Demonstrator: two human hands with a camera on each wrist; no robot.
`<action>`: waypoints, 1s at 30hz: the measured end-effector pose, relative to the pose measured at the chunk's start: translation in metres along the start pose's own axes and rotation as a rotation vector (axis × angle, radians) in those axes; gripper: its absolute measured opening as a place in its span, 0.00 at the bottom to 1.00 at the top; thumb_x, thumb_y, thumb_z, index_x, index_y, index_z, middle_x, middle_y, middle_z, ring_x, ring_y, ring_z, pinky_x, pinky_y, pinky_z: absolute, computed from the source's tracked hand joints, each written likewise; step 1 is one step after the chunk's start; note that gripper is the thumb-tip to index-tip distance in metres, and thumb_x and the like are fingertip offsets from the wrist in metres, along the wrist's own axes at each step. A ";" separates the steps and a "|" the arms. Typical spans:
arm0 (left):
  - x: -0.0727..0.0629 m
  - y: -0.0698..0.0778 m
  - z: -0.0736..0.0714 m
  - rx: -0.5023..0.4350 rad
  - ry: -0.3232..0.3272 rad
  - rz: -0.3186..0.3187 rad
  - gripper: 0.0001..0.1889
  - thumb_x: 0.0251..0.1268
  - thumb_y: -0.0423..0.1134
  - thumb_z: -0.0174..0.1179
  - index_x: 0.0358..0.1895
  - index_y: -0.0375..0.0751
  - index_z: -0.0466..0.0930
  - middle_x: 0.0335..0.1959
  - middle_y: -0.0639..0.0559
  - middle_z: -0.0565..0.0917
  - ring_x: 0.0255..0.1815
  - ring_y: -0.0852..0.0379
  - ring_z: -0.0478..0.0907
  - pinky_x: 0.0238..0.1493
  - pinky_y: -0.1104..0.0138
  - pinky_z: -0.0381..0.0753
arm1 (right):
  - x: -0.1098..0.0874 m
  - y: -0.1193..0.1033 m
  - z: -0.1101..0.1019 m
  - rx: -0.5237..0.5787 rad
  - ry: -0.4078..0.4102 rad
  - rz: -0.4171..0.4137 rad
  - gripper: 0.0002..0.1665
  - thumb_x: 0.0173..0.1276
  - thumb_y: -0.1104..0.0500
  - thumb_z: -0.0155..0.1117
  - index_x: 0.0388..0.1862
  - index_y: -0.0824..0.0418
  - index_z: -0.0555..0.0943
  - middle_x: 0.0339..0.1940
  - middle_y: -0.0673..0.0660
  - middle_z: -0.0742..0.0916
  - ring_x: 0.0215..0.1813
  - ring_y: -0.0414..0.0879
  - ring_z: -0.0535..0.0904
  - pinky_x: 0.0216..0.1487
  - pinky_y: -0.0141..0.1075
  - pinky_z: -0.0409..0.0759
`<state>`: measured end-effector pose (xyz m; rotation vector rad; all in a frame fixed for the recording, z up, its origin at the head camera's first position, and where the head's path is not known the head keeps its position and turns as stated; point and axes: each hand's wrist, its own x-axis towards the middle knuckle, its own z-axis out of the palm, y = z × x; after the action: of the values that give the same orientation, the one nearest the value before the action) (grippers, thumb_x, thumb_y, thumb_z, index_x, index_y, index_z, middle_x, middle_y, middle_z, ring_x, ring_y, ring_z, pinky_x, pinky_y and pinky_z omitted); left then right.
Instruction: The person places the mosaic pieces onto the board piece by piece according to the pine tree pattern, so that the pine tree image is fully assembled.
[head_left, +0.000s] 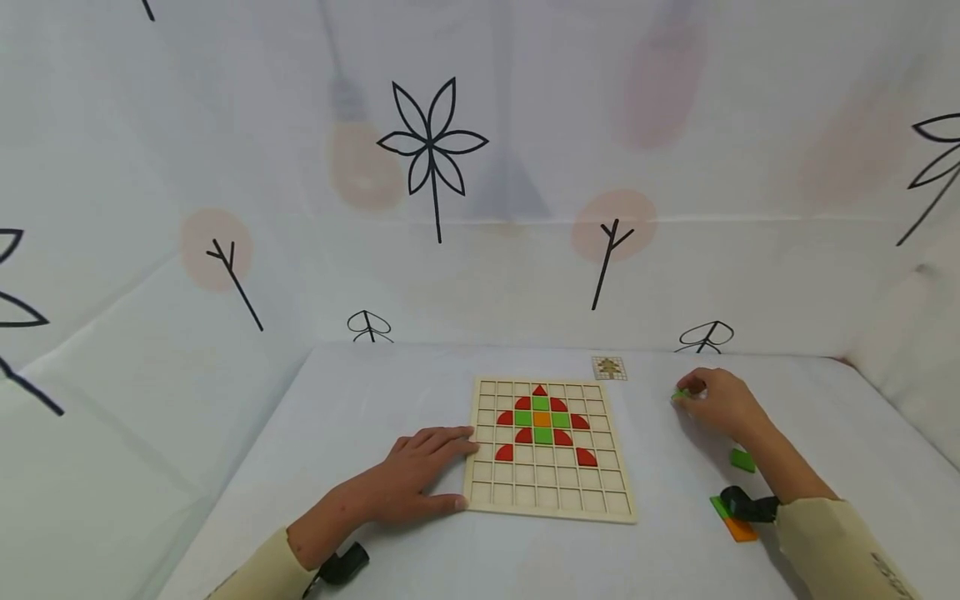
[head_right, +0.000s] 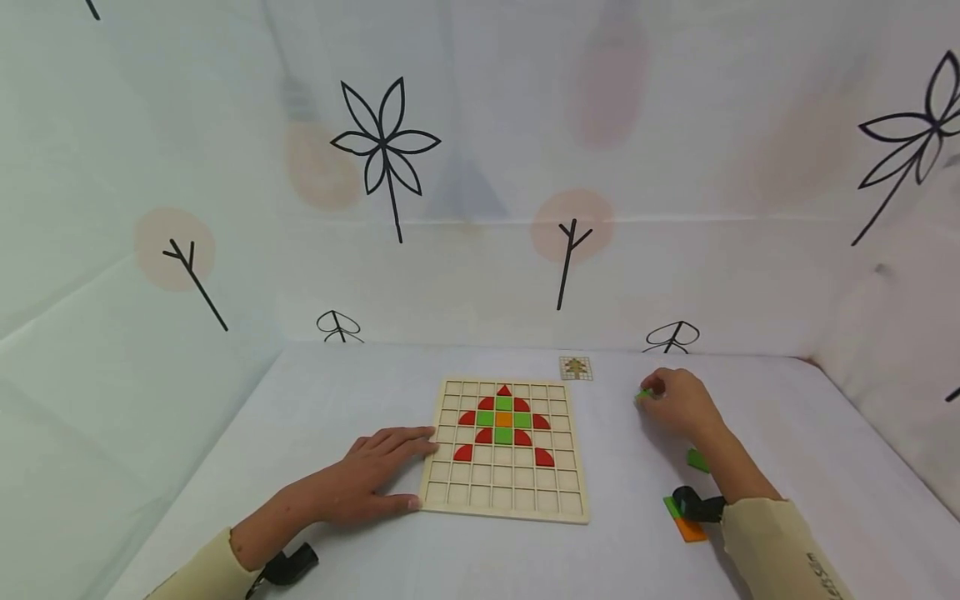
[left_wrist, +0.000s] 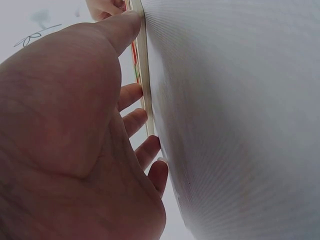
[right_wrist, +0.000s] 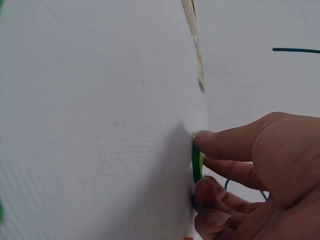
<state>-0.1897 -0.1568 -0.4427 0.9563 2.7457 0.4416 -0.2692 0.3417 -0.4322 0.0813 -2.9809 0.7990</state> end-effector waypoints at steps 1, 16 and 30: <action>0.000 0.000 0.000 0.000 0.001 0.001 0.39 0.74 0.68 0.59 0.83 0.70 0.57 0.86 0.68 0.52 0.86 0.55 0.51 0.75 0.41 0.60 | 0.000 0.000 0.000 0.002 -0.004 0.003 0.18 0.71 0.62 0.69 0.53 0.75 0.82 0.51 0.74 0.84 0.48 0.66 0.79 0.46 0.56 0.82; 0.001 -0.001 0.001 -0.002 -0.001 0.001 0.39 0.74 0.69 0.58 0.83 0.71 0.56 0.87 0.68 0.51 0.86 0.55 0.50 0.76 0.41 0.60 | 0.002 -0.002 0.003 -0.012 -0.047 0.006 0.13 0.69 0.65 0.71 0.48 0.72 0.83 0.42 0.67 0.85 0.43 0.60 0.79 0.47 0.53 0.82; 0.000 0.001 0.000 0.004 -0.003 -0.001 0.39 0.74 0.69 0.58 0.84 0.70 0.56 0.87 0.67 0.51 0.86 0.54 0.50 0.76 0.40 0.60 | -0.004 -0.033 0.002 0.013 -0.021 -0.101 0.09 0.68 0.65 0.70 0.45 0.68 0.85 0.39 0.60 0.88 0.42 0.54 0.81 0.45 0.49 0.81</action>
<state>-0.1896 -0.1563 -0.4425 0.9556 2.7453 0.4344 -0.2634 0.3118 -0.4180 0.2408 -2.9635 0.8105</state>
